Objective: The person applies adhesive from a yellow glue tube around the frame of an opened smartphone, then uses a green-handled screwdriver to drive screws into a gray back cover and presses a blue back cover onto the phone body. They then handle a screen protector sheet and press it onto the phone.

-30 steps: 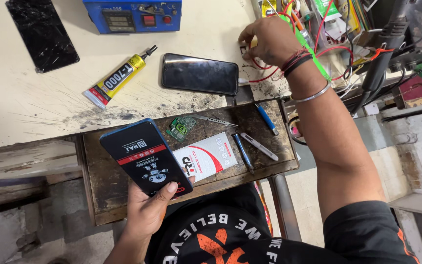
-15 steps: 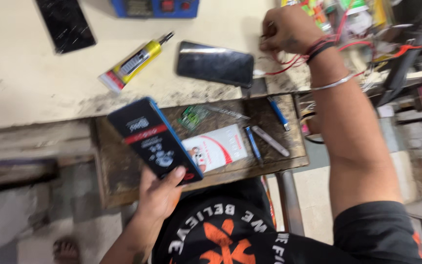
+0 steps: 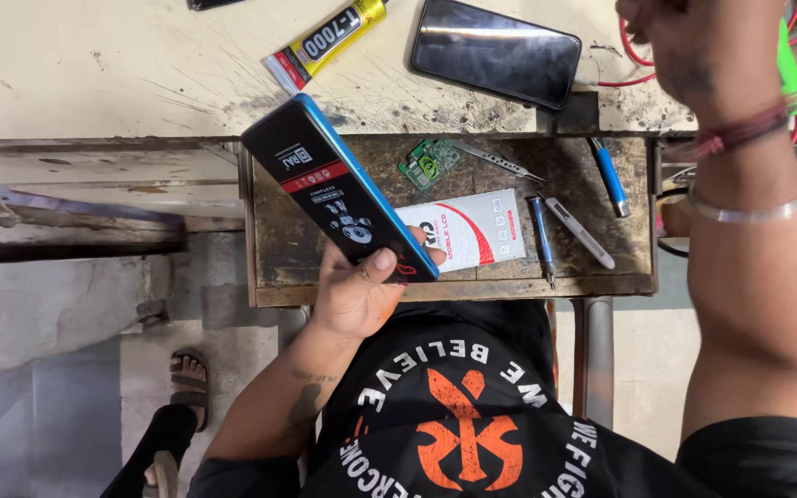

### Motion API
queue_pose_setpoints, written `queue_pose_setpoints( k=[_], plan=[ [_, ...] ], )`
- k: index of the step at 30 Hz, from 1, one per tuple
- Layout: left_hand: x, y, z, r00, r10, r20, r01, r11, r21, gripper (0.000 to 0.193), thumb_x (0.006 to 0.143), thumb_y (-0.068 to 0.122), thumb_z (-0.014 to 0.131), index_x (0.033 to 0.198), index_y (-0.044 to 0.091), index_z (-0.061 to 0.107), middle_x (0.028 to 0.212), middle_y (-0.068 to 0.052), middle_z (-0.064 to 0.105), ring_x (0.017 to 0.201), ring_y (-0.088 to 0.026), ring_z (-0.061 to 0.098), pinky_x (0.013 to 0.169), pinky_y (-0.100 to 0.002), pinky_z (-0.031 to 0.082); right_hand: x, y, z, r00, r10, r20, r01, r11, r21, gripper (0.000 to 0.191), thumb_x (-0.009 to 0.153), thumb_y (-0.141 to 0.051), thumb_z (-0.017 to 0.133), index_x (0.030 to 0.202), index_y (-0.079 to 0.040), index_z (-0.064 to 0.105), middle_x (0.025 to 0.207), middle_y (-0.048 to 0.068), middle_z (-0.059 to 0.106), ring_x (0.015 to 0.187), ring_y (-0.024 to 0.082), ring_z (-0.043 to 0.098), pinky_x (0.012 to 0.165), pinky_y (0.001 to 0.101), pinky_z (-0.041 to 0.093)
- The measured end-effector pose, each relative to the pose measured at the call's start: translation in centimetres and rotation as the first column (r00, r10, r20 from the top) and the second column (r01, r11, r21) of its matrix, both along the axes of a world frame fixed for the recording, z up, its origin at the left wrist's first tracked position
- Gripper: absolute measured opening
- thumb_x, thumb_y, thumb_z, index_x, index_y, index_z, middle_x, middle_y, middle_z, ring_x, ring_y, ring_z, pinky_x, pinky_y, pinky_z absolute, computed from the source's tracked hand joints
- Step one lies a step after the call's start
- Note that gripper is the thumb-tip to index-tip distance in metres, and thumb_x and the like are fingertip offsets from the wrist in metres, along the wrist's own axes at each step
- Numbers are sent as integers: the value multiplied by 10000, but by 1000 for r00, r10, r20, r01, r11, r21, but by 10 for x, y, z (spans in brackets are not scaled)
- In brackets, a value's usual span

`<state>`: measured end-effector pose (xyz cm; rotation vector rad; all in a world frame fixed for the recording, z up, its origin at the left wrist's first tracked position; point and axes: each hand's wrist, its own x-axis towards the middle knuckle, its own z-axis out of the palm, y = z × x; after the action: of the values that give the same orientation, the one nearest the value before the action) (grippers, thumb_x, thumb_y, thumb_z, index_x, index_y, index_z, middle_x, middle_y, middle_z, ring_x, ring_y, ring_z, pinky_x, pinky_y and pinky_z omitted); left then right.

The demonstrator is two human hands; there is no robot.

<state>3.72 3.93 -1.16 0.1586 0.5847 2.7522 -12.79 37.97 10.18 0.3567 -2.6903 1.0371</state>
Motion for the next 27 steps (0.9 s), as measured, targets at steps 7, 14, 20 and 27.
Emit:
queue_pose_setpoints(
  k=[7, 14, 20, 27],
  plan=[
    [-4, 7, -3, 997, 79, -5, -79, 994, -76, 372, 965, 51, 753, 1304, -3, 611, 1216, -193, 719, 1136, -378, 701, 1045, -570, 551, 124, -71, 18, 965, 151, 213, -65, 930, -363, 92, 989, 43, 733, 1079, 23, 733, 964, 73, 744, 874, 118, 704, 792, 253, 587],
    [-9, 23, 4, 994, 96, -47, -100, 988, -115, 330, 970, 26, 749, 1266, -46, 619, 1183, -207, 715, 1119, -340, 703, 1050, -536, 547, 157, -124, 13, 983, 130, 131, -72, 923, -379, 89, 871, -11, 806, 951, -18, 767, 887, 73, 785, 792, 128, 751, 725, 258, 588],
    [-4, 31, -4, 988, 150, -30, -153, 978, -142, 282, 990, -33, 707, 1265, -31, 642, 1220, -177, 711, 1180, -281, 672, 1107, -462, 517, 157, -128, 7, 982, 157, 107, -111, 931, -348, 153, 899, -23, 789, 1051, -33, 772, 949, 86, 770, 856, 175, 762, 756, 278, 585],
    [-4, 33, -2, 980, 189, -69, -198, 965, -174, 286, 992, -38, 696, 1268, -26, 626, 1207, -171, 710, 1168, -273, 671, 1091, -453, 521, 156, -132, 2, 989, 126, 72, -98, 946, -307, 155, 899, -15, 779, 1052, -31, 769, 959, 90, 774, 874, 183, 766, 771, 278, 586]
  ],
)
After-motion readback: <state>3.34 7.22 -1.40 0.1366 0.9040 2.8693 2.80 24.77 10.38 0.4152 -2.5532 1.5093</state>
